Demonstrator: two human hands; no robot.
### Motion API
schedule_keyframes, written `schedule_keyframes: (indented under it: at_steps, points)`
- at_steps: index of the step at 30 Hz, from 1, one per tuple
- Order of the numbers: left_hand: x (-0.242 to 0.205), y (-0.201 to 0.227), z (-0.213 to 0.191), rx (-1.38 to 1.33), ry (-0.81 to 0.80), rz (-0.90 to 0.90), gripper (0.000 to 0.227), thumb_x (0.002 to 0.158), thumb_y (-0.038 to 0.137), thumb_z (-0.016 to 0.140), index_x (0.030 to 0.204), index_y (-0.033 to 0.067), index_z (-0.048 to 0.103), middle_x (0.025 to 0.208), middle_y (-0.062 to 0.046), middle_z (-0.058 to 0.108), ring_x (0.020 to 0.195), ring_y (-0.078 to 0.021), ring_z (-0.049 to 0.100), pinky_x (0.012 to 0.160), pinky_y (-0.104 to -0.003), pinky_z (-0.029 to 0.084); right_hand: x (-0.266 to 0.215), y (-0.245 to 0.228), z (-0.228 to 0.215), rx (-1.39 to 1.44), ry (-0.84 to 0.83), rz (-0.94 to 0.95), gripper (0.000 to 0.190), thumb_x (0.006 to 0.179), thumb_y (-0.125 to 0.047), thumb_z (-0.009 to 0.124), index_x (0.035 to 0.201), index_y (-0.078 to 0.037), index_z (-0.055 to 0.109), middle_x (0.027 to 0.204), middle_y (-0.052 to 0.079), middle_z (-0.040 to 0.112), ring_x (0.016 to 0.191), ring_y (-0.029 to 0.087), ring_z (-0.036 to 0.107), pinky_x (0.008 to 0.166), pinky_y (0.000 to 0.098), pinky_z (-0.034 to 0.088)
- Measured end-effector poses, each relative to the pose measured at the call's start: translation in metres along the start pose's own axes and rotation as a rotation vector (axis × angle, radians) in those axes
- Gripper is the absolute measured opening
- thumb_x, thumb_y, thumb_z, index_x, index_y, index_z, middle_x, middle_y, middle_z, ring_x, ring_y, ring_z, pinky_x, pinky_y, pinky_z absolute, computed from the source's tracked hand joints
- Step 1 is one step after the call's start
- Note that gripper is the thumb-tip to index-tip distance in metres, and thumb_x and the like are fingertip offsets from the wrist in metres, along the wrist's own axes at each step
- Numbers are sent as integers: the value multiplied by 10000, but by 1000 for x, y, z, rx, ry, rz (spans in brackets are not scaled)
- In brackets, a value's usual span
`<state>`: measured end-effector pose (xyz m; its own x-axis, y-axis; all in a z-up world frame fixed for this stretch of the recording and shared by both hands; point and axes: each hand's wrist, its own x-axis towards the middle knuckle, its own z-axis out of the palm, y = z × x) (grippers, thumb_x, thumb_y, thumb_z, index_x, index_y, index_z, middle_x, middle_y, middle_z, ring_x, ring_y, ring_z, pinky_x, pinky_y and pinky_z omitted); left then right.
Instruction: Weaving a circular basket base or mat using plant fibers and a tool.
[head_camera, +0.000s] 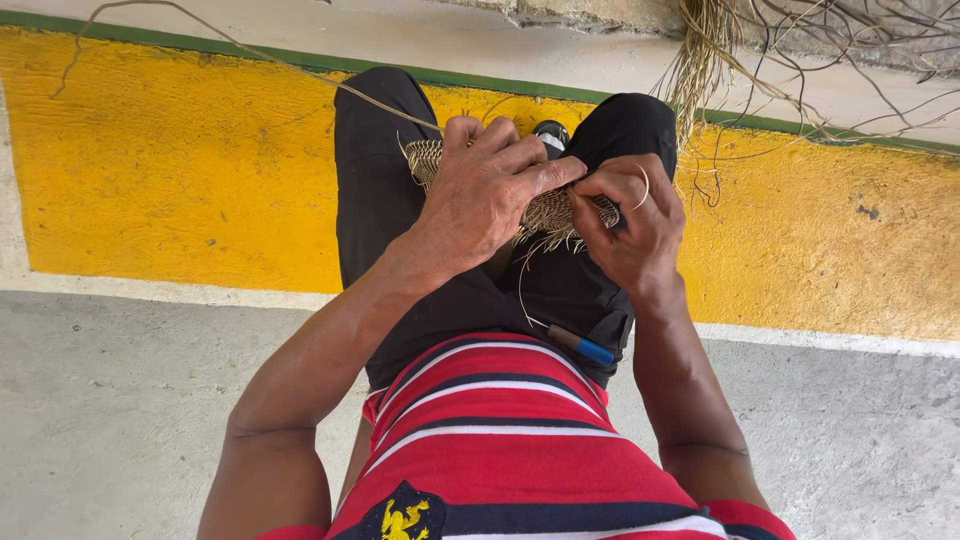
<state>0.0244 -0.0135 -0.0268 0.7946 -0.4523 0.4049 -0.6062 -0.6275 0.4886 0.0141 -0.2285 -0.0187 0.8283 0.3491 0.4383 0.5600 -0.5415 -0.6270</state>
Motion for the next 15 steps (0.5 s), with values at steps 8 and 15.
schedule_keyframes:
  at_steps: [8, 15]
  points:
    - [1, -3, 10, -62, 27, -10, 457, 1008, 97, 695, 1446, 113, 566, 1081, 27, 698, 962, -196, 550, 909, -432, 330, -4, 10, 6, -191, 48, -123, 323, 812, 63, 844, 1033, -51, 639, 1003, 101, 657, 900, 276, 661, 723, 398, 533]
    - [-3, -3, 5, -96, 44, 1, 232, 1019, 103, 693, 1228, 124, 594, 1045, 20, 684, 1013, -183, 575, 970, -417, 343, 9, -1, -7, -168, -20, -135, 278, 854, 30, 874, 1016, -60, 667, 997, 82, 651, 887, 229, 665, 722, 373, 547]
